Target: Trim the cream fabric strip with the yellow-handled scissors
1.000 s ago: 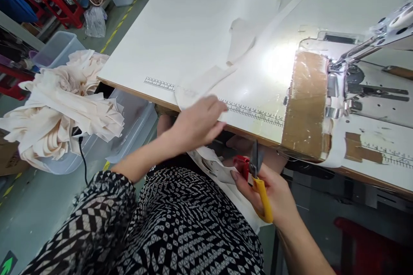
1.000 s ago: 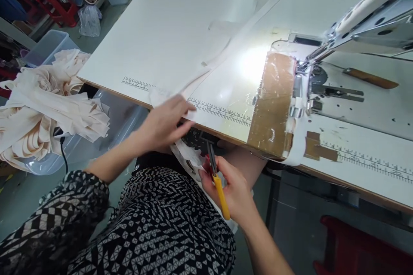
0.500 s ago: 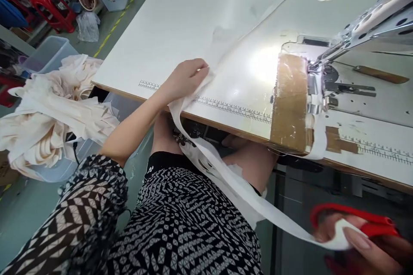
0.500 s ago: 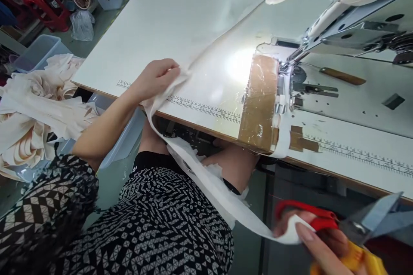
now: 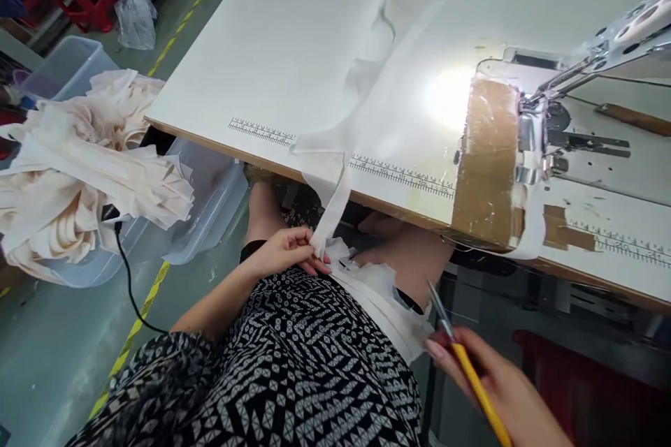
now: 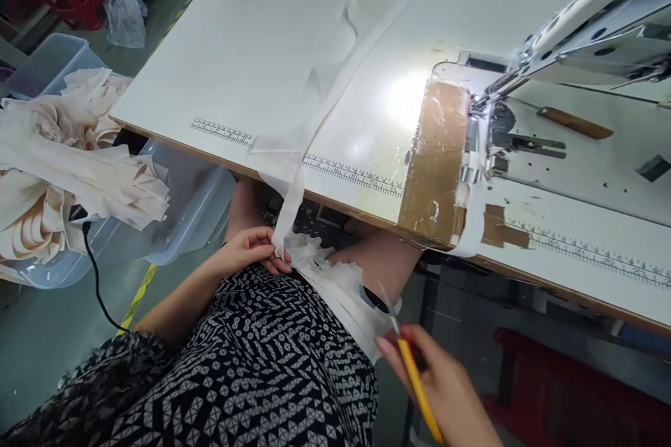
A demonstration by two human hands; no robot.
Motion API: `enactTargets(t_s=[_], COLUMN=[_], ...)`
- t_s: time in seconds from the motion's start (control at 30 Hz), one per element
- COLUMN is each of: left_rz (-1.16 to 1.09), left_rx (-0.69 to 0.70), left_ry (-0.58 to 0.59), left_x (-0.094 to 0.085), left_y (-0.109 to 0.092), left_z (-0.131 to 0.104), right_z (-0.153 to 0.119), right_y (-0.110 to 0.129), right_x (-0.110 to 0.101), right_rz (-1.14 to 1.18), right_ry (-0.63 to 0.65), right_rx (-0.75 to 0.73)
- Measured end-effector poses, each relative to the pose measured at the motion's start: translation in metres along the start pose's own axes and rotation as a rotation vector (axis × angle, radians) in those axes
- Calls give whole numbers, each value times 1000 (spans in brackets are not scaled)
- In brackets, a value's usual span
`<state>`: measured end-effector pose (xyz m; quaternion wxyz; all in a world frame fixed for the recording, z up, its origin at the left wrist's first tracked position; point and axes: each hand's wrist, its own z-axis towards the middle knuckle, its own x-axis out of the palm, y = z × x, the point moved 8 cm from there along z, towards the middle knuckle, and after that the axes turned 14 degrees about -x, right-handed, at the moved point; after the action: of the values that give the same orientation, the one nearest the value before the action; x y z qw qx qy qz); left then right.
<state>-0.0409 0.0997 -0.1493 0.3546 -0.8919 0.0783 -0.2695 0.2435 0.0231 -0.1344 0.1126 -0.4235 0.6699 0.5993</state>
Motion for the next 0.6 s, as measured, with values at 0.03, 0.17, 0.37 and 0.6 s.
enactTargets(t_s=[0.03, 0.17, 0.37, 0.6], left_rz=[-19, -22, -24, -67], left_rx=[-3, -23, -33, -56], left_ry=[-4, -61, -103, -95], left_x=[3, 3, -2, -5], left_y=[3, 6, -2, 0], left_z=[0, -6, -12, -10], right_z=[14, 70, 115, 129], right_y=[12, 56, 81, 94], right_x=[15, 50, 55, 50], right_rz=[111, 284, 222, 168], right_ry=[78, 348, 505, 550], right_rx=[-31, -174, -284, -316])
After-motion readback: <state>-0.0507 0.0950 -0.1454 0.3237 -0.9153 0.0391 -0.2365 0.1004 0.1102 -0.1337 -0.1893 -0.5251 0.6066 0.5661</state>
